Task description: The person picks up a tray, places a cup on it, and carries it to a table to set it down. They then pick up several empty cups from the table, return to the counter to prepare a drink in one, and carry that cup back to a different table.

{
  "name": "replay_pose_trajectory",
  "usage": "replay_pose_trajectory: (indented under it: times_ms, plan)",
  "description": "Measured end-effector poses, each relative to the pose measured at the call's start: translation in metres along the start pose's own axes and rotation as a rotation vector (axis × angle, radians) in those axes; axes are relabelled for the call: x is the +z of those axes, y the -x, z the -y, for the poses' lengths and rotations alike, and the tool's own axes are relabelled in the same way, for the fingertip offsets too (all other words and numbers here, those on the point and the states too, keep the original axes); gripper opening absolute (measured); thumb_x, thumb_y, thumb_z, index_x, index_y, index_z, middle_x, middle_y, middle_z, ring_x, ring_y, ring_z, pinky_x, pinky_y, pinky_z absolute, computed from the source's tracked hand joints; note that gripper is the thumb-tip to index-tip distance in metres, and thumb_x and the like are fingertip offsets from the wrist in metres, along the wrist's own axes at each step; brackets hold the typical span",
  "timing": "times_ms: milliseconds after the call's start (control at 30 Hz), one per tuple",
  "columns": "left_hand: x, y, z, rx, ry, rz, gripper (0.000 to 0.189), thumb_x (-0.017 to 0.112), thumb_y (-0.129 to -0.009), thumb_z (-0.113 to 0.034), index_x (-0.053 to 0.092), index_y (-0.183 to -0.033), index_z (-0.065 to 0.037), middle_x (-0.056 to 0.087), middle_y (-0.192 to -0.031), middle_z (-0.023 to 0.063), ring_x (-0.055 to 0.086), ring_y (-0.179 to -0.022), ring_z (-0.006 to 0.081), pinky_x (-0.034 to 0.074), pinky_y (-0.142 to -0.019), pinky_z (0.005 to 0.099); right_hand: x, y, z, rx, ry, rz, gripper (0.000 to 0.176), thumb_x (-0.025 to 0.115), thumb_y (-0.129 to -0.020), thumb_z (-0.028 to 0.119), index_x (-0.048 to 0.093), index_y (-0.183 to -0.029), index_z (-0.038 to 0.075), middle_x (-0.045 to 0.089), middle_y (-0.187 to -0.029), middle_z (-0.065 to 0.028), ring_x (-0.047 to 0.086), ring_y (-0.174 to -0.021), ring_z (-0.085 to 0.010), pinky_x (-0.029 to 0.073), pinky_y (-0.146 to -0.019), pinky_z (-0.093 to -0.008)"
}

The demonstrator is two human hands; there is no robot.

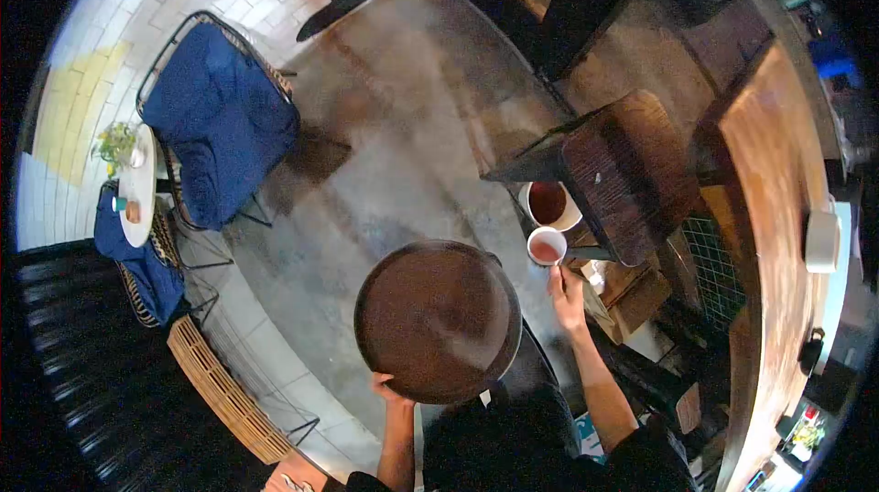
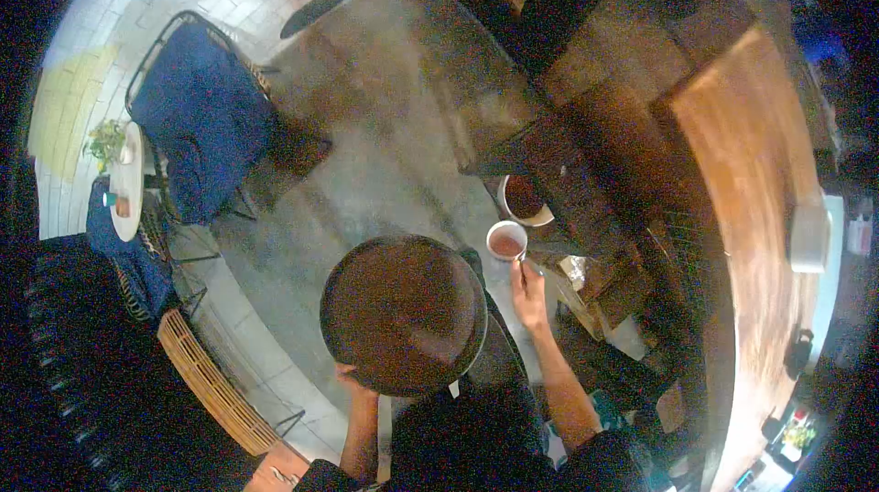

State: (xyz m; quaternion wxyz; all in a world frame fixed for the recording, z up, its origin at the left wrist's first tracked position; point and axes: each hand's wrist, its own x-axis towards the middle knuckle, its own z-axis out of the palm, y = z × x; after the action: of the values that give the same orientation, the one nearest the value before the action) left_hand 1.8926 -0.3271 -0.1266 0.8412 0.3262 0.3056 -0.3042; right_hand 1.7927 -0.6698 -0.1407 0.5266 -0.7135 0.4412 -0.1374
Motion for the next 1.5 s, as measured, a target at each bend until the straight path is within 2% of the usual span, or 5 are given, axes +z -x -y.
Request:
replay_pose_trajectory:
  times_ms: [333,500,700,1033,1500]
  plan:
    - [-0.052,-0.028,0.061,0.074,0.014,-0.312,0.058,0.053,-0.059,-0.025,0.052,-0.114,-0.005,0.052,-0.116,0.0134,0.051,-0.100,0.0358,0.048,-0.082,0.0473,0.067,-0.123,-0.201,0.550,-0.402,-0.307,0.037,0.046,-0.094,0.038,0.043,-0.066,0.014,0.037,-0.052,0.0042,0.036,-0.043,-0.0066,0.027,-0.039,-0.0238]
    - [-0.090,-0.035,0.090,0.455,-0.414,0.061,0.057,0.053,-0.060,-0.025,0.053,-0.113,-0.003,0.056,-0.113,0.0122,0.056,-0.093,0.0343,0.048,-0.082,0.0458,0.070,-0.161,-0.253,0.754,-0.513,-0.431,0.016,0.054,-0.087,0.024,0.049,-0.074,0.017,0.039,-0.058,0.0038,0.041,-0.052,-0.0098,0.038,-0.051,-0.0335]
    - [-0.099,-0.036,0.096,-0.107,0.104,-0.303,0.059,0.053,-0.058,-0.020,0.052,-0.114,0.000,0.057,-0.113,0.0156,0.056,-0.095,0.0370,0.049,-0.082,0.0462,0.034,-0.198,-0.284,1.064,-0.624,-0.338,0.014,0.052,-0.089,0.024,0.052,-0.077,0.015,0.036,-0.053,0.0034,0.039,-0.050,-0.0124,0.036,-0.052,-0.0348]
    - [-0.068,-0.034,0.091,-0.045,-0.069,-0.193,0.061,0.052,-0.057,-0.020,0.053,-0.113,0.003,0.056,-0.113,0.0188,0.056,-0.092,0.0377,0.048,-0.081,0.0471,-0.025,-0.246,-0.378,0.971,0.043,-0.130,0.026,0.055,-0.085,0.033,0.057,-0.088,0.007,0.055,-0.063,-0.0063,0.047,-0.050,-0.0165,0.037,-0.044,-0.0346]
    - [-0.054,-0.031,0.111,0.290,-0.112,0.032,0.051,0.051,-0.057,-0.020,0.059,-0.103,-0.001,0.059,-0.110,0.0151,0.056,-0.091,0.0361,0.047,-0.083,0.0446,0.007,-0.208,-0.238,0.417,1.227,0.060,0.027,0.052,-0.082,0.021,0.060,-0.106,0.011,0.063,-0.103,-0.0119,0.058,-0.096,-0.0354,0.037,-0.082,-0.0584]
